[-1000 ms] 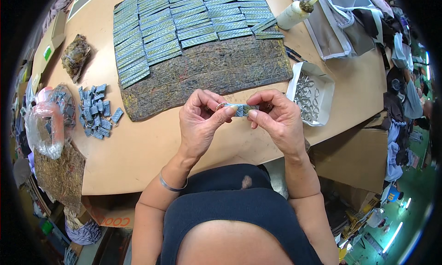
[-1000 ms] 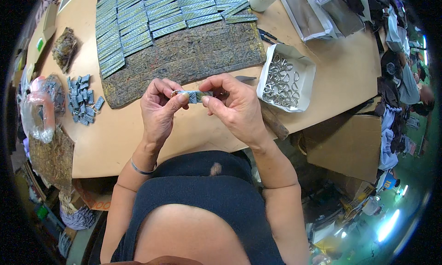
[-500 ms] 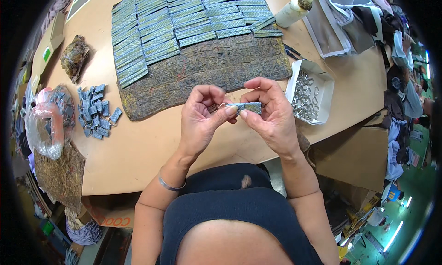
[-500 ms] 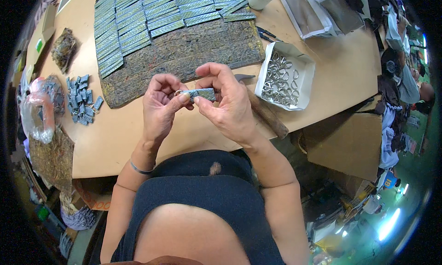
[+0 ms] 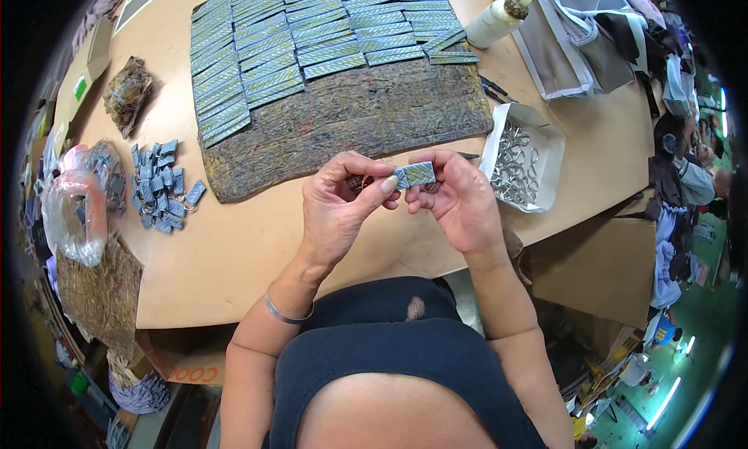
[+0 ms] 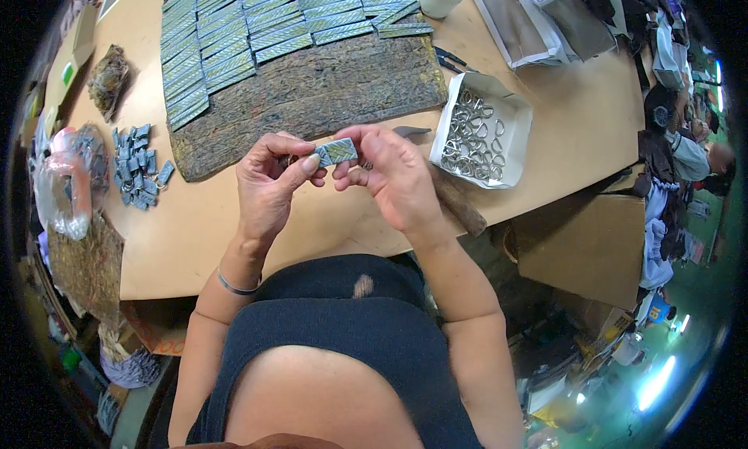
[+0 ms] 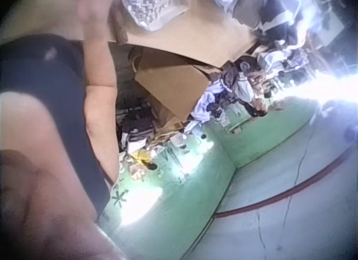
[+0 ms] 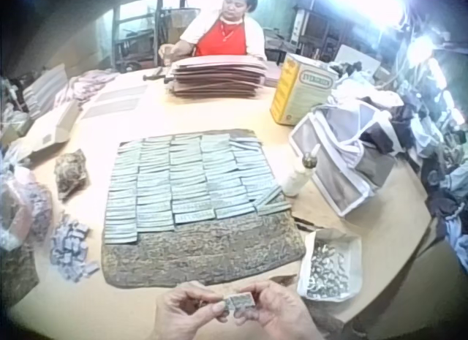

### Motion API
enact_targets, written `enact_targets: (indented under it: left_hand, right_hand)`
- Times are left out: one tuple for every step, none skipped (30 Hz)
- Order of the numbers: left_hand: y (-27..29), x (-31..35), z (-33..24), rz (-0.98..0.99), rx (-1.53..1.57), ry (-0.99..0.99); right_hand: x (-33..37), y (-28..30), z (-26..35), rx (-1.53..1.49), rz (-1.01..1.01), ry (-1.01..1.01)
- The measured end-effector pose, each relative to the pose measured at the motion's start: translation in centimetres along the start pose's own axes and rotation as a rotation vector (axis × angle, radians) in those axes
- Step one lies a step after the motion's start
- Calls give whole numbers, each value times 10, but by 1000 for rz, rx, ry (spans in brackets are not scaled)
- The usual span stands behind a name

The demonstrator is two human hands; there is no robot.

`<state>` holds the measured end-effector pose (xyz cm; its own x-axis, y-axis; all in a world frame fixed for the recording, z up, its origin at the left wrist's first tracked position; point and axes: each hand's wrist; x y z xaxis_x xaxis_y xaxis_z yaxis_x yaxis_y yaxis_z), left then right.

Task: The person assembles small leather items by hand, applying adhesive, folding them over metal rings, and hammering them flat on a workspace.

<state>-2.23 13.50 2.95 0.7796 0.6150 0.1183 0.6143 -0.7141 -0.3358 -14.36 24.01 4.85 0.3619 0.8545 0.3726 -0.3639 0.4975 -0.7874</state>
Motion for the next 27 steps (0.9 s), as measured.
enact_targets:
  left_hand:
    - [-1, 1, 0, 2, -9, -6]
    - [-2, 1, 1, 4, -17, -11]
    - [-3, 2, 1, 6, -26, -17]
    - [-3, 3, 1, 8, -49, -17]
    - [-4, 4, 2, 11, -71, -18]
    - [-4, 4, 2, 12, -94, -18]
    - [-4, 4, 2, 15, -76, 3]
    - [-3, 3, 2, 17, -59, 24]
    - [-2, 2, 2, 18, -42, 45]
    - [-2, 2, 1, 21, -41, 43]
    - [-2, 1, -1, 23, -41, 41]
    - [-1, 1, -2, 25, -40, 39]
    - [-1, 0, -3, 24, -51, 39]
    - [-1, 0, -3, 23, -61, 39]
    - [0, 0, -3, 23, -70, 39]
    - [0, 0, -3, 25, -75, 21]
    - [-1, 1, -2, 27, -79, 3]
    - [-2, 1, -2, 30, -83, -15]
    - [-3, 2, -2, 19, -100, -25]
    - [-4, 3, -3, 8, -117, -36]
    - [-4, 3, -3, -3, -133, -47]
    - [-4, 3, -3, 2, -148, -59]
    - [-4, 3, -3, 8, -162, -71]
    - [-3, 2, -3, 14, -177, -84]
    - [-4, 3, -3, 12, -186, -78]
    - [-5, 3, -4, 9, -195, -72]
    - [-6, 3, -4, 7, -204, -66]
  right_hand:
    - [1, 4, -4, 93, 5, 50]
    - [2, 8, -8, 186, 9, 101]
    - [3, 10, -10, 280, 14, 151]
    - [4, 8, -10, 438, -31, 197]
    - [5, 5, -10, 596, -76, 242]
    - [5, 4, -10, 753, -121, 286]
    - [5, 5, -10, 763, -112, 271]
    - [5, 5, -10, 773, -103, 256]
    - [5, 5, -10, 783, -93, 241]
    - [5, 5, -10, 553, -40, 201]
    - [4, 5, -9, 323, 13, 160]
    - [3, 5, -9, 94, 65, 117]
    - [3, 6, -9, 47, 68, 75]
    - [4, 9, -9, 1, 72, 33]
    - [4, 12, -8, -45, 75, -9]
    - [3, 15, -8, -46, 100, -39]
    - [1, 18, -7, -46, 125, -68]
    - [1, 19, -7, -47, 149, -98]
    - [1, 20, -7, -41, 153, -95]
    - [1, 19, -7, -34, 157, -93]
    - [1, 19, -7, -28, 161, -91]
    - [1, 19, -7, -16, 168, -80]
    - [1, 19, -6, -5, 176, -70]
    - [1, 18, -6, 7, 183, -59]
    - [1, 18, -6, 66, 182, -30]
    - [1, 18, -6, 124, 181, 0]
    - [1, 17, -7, 183, 180, 29]
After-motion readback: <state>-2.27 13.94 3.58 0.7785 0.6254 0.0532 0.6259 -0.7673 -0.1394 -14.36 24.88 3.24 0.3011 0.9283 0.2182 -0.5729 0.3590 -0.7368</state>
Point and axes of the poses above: each hand's wrist, its own x-axis away from the middle knuckle, its own y-axis out of the back of the hand, z = x × y, and after that the axes turned 10 degrees about -x, right-handed
